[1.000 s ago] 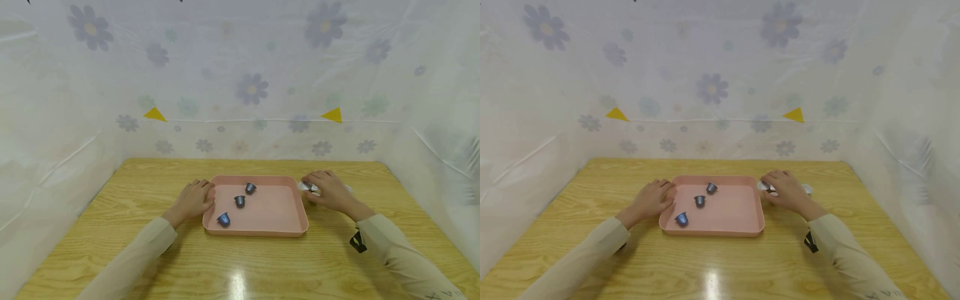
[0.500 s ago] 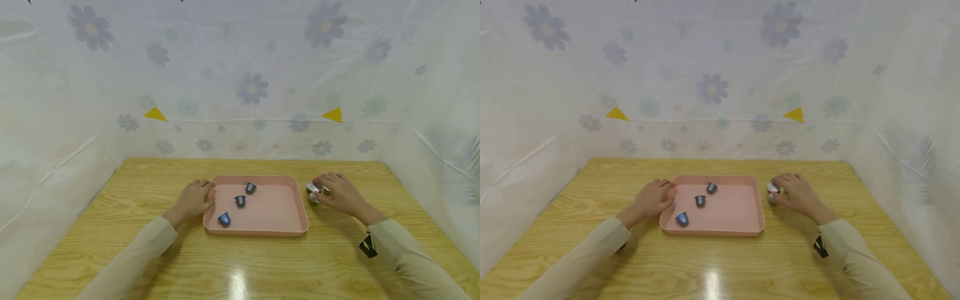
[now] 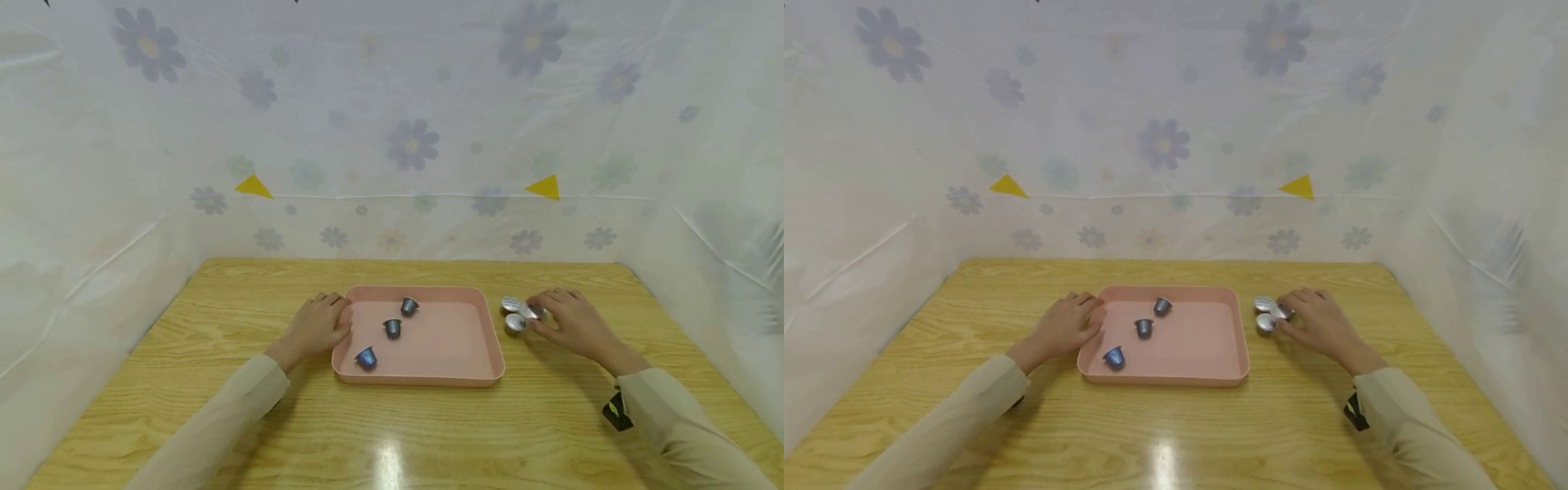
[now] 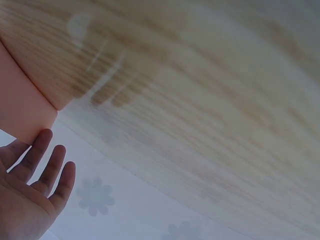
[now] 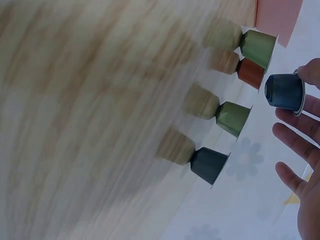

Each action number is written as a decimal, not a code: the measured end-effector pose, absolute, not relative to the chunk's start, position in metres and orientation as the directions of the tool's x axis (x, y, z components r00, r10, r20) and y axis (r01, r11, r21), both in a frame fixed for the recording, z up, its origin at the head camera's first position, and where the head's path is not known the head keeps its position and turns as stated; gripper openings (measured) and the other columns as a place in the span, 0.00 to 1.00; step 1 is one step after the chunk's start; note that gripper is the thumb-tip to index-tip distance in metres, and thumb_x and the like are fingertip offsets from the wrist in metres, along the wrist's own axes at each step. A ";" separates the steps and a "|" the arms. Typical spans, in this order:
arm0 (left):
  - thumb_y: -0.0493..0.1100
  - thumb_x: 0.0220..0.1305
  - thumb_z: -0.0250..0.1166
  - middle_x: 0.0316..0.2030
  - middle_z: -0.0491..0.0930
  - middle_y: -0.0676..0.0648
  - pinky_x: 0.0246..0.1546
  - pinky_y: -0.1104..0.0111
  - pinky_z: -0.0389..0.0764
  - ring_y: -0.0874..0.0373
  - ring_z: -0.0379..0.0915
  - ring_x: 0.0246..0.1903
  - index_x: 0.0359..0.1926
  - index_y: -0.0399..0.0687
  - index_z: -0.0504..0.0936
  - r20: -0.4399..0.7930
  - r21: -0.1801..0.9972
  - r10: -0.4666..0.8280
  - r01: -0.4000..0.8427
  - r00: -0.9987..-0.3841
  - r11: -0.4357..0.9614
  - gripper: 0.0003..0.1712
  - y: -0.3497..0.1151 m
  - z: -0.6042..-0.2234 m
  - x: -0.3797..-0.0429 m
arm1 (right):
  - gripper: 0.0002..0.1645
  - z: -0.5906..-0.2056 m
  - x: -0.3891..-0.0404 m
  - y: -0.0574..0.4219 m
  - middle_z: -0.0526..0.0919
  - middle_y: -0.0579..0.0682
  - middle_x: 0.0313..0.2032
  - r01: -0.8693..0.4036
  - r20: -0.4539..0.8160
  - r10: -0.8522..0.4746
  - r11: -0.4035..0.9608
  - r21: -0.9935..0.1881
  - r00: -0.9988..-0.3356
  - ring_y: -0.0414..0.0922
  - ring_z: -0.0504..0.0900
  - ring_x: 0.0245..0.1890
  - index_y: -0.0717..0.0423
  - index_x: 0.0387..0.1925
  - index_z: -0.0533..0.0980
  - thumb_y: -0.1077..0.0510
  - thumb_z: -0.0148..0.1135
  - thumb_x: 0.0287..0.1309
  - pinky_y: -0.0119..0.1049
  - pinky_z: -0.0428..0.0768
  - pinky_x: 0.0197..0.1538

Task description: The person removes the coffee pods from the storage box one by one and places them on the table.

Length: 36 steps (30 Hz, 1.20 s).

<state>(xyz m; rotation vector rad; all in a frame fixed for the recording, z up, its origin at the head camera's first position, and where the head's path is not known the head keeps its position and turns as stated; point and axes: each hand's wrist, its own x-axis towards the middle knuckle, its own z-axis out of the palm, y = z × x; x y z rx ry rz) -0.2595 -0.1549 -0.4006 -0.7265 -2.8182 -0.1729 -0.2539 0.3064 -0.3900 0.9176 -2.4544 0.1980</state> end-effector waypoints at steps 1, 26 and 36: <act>0.50 0.59 0.57 0.48 0.75 0.45 0.47 0.53 0.74 0.47 0.71 0.48 0.52 0.44 0.76 0.244 0.057 0.462 0.488 -0.853 0.871 0.22 -0.155 -0.400 -0.259 | 0.21 -0.391 -0.253 0.307 0.81 0.49 0.34 -0.646 0.508 -0.573 0.762 0.042 -0.643 0.47 0.77 0.35 0.57 0.39 0.77 0.58 0.70 0.38 0.53 0.72 0.43; 0.50 0.59 0.57 0.49 0.76 0.45 0.47 0.53 0.74 0.47 0.71 0.47 0.52 0.43 0.76 0.242 0.054 0.468 0.494 -0.850 0.868 0.23 -0.155 -0.399 -0.259 | 0.19 -0.401 -0.245 0.315 0.81 0.46 0.31 -0.616 0.437 -0.572 0.786 0.050 -0.694 0.46 0.78 0.33 0.54 0.38 0.78 0.57 0.71 0.40 0.53 0.73 0.40; 0.50 0.59 0.57 0.48 0.75 0.45 0.47 0.53 0.74 0.47 0.71 0.47 0.52 0.43 0.76 0.243 0.067 0.468 0.496 -0.850 0.866 0.22 -0.155 -0.399 -0.259 | 0.18 -0.400 -0.244 0.316 0.81 0.46 0.31 -0.598 0.434 -0.554 0.800 0.043 -0.710 0.45 0.77 0.32 0.53 0.38 0.78 0.56 0.70 0.41 0.52 0.73 0.40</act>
